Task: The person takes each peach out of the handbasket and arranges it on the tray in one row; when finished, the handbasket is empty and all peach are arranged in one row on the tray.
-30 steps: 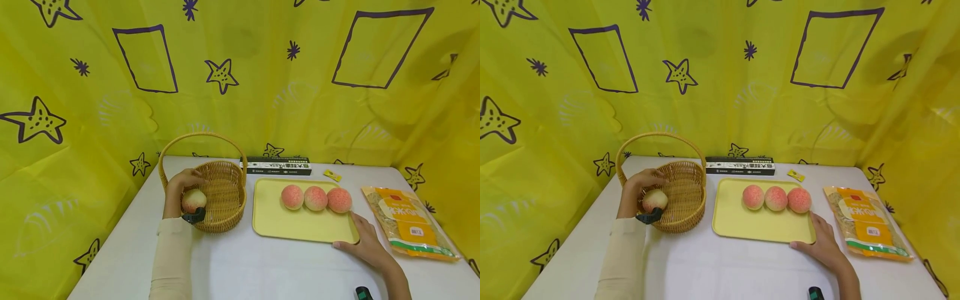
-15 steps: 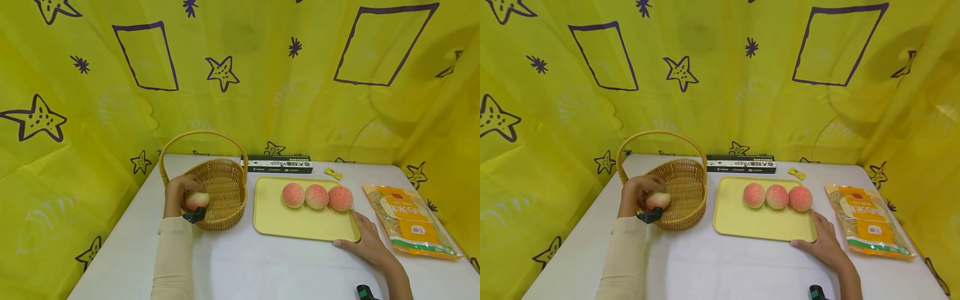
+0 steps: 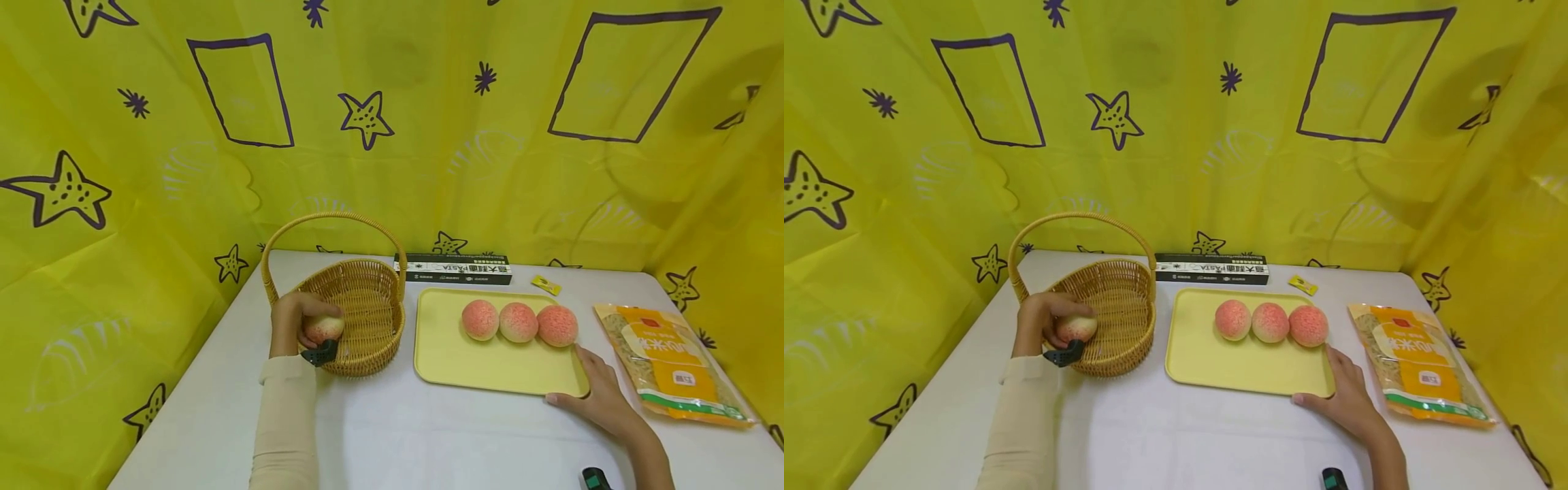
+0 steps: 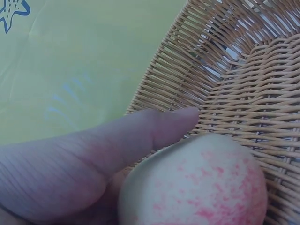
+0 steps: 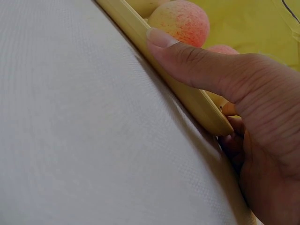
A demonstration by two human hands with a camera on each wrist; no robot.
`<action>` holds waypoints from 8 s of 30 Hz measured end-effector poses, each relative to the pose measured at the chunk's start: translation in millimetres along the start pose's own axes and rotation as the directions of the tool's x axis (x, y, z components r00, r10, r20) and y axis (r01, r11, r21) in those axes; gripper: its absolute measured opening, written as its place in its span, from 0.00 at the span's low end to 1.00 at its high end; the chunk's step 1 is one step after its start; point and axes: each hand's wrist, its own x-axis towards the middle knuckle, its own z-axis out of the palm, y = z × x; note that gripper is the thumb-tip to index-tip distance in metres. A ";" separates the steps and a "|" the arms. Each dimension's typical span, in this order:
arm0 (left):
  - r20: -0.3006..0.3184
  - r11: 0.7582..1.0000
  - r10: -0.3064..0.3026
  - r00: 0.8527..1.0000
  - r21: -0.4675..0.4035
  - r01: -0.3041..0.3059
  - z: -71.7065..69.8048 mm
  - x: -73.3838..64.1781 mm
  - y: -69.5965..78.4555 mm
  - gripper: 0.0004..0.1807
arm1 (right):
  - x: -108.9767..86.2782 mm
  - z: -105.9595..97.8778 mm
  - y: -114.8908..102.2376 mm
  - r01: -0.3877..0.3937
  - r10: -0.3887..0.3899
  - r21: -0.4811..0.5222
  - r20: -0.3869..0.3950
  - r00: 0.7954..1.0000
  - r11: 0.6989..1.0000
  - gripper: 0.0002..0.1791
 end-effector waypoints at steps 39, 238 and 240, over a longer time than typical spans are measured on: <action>0.020 0.977 0.211 0.977 0.011 -0.211 -6.6 4.2 -0.8 0.36 | -0.5 -1.5 -1.3 -0.011 0.011 -0.003 -0.001 1.000 1.000 0.65; -0.451 0.817 0.571 0.686 0.230 -0.529 215.0 29.6 74.7 0.45 | -2.5 3.0 1.4 0.027 -0.028 -0.026 -0.039 0.999 0.999 0.65; -0.440 0.814 0.573 0.691 0.215 -0.539 213.7 28.9 74.3 0.47 | -1.6 2.2 0.9 0.034 -0.035 -0.027 -0.042 0.998 0.999 0.64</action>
